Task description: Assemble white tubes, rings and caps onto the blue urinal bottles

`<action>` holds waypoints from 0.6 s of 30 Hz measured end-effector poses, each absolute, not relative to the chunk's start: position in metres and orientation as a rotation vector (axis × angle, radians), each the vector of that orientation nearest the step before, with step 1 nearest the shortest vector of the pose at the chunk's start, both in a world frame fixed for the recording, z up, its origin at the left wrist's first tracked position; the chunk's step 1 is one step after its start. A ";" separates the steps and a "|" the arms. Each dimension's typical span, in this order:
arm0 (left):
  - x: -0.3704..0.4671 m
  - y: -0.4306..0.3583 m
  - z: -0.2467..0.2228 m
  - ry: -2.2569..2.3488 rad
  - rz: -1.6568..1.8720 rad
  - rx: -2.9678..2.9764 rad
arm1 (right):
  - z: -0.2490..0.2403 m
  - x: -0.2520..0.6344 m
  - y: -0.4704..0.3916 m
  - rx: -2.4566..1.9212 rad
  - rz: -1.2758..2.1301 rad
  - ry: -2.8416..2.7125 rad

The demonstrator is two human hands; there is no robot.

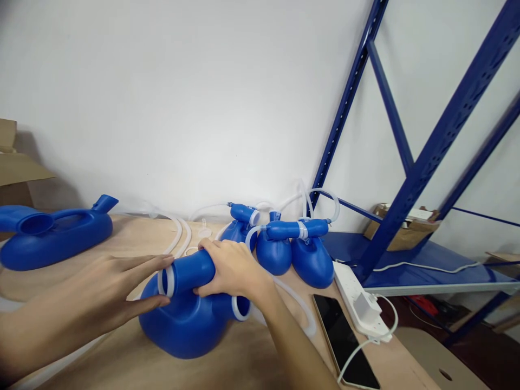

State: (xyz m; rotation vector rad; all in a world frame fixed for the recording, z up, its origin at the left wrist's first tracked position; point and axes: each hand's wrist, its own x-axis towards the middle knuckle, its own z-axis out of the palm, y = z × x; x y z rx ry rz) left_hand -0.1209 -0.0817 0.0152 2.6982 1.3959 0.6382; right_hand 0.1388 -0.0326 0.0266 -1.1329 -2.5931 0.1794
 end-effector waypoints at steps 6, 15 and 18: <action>-0.093 -0.078 0.006 1.214 0.887 3.014 | 0.026 0.151 -0.022 -1.065 0.219 -2.597; -0.069 -0.074 -0.006 1.021 1.091 3.168 | 0.020 0.159 -0.011 -1.011 0.330 -2.568; -0.072 -0.069 -0.006 0.926 0.911 3.211 | 0.022 0.160 -0.010 -0.989 0.408 -2.559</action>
